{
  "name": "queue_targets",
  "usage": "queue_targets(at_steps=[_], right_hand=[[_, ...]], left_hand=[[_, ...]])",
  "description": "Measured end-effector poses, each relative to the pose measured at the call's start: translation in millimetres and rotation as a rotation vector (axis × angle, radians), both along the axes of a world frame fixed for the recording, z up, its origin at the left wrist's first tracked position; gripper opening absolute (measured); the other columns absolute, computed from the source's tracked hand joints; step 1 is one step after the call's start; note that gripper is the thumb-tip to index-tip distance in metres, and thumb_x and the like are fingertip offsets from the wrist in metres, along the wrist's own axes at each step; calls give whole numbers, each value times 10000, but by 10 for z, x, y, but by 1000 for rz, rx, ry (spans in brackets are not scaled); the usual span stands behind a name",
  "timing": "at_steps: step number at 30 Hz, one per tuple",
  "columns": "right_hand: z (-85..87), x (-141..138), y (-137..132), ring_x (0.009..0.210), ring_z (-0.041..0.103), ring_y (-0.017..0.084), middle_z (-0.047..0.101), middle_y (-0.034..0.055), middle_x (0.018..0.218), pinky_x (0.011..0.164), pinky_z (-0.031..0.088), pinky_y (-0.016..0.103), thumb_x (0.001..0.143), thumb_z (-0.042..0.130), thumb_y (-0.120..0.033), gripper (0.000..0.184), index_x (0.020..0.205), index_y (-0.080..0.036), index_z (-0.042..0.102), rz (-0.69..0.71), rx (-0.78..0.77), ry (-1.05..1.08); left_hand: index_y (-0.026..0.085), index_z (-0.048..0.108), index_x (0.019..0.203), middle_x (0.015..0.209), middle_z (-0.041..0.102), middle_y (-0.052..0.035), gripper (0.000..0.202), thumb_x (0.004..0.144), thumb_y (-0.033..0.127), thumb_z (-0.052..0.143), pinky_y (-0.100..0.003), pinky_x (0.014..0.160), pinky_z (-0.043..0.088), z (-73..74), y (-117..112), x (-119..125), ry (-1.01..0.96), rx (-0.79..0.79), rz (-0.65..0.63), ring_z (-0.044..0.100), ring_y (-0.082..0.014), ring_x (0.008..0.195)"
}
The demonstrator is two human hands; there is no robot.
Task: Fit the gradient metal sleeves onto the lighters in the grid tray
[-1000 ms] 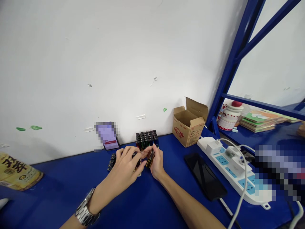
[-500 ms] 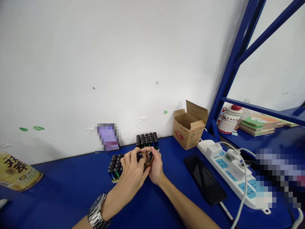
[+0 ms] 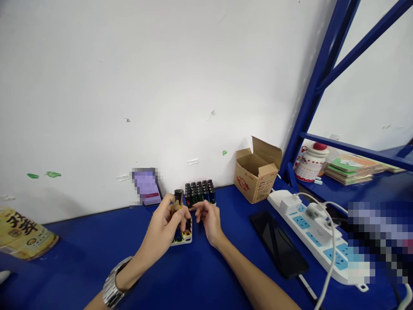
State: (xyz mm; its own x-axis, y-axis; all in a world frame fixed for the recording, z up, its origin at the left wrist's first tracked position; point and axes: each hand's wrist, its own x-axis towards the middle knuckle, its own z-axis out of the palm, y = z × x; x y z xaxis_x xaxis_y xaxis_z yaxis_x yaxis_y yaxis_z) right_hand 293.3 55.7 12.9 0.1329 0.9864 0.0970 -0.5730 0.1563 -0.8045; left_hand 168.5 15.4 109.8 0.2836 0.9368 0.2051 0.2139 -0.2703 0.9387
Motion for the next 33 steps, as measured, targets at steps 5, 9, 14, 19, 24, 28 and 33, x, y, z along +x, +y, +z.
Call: queue_targets(at_steps=[5,9,14,19,24,28,33], right_hand=[[4,-16,-12,422,462,111,550,18,480,443,327,250,735,613,-512,411,618,-128,699,63,-16,-51],[16,-14,-13,420,467,109,550,18,470,433,328,244,706,631,-513,409,587,-127,695,67,-44,-79],[23,-17,-15,419,464,106,549,19,467,431,322,240,699,633,-497,399,562,-127,689,72,-54,-104],[27,-14,-14,418,464,103,549,16,469,433,322,239,704,627,-484,389,558,-129,688,74,-51,-111],[16,-17,-8,416,459,102,551,13,469,432,323,239,710,625,-468,378,558,-127,685,76,-52,-105],[11,-20,-12,424,459,105,551,12,467,433,324,242,725,621,-444,360,556,-131,673,79,-42,-91],[29,-17,0,410,435,103,540,2,450,423,315,244,690,643,-437,326,533,-152,654,26,-72,11]], left_hand=[[193,438,696,541,322,77,234,850,368,419,-219,483,257,9,11,10,-330,-155,-57,277,-69,477],[204,324,447,411,215,70,546,852,570,307,-251,442,172,32,15,17,-360,-289,-37,182,-60,402],[220,267,343,345,182,64,483,752,444,392,-247,422,144,57,20,34,-451,-374,75,164,-49,344],[216,309,348,345,182,65,486,776,441,358,-246,421,142,94,17,16,-440,-374,84,161,-56,344],[221,279,368,371,180,60,490,819,404,333,-257,434,159,53,30,-17,-278,-311,114,184,-71,368],[194,425,522,481,329,40,521,921,483,256,-255,515,289,79,-6,-16,-118,-166,-24,324,-103,475],[217,518,891,803,508,1,280,911,471,401,-249,645,384,169,-54,-57,90,23,-177,461,-145,727]])
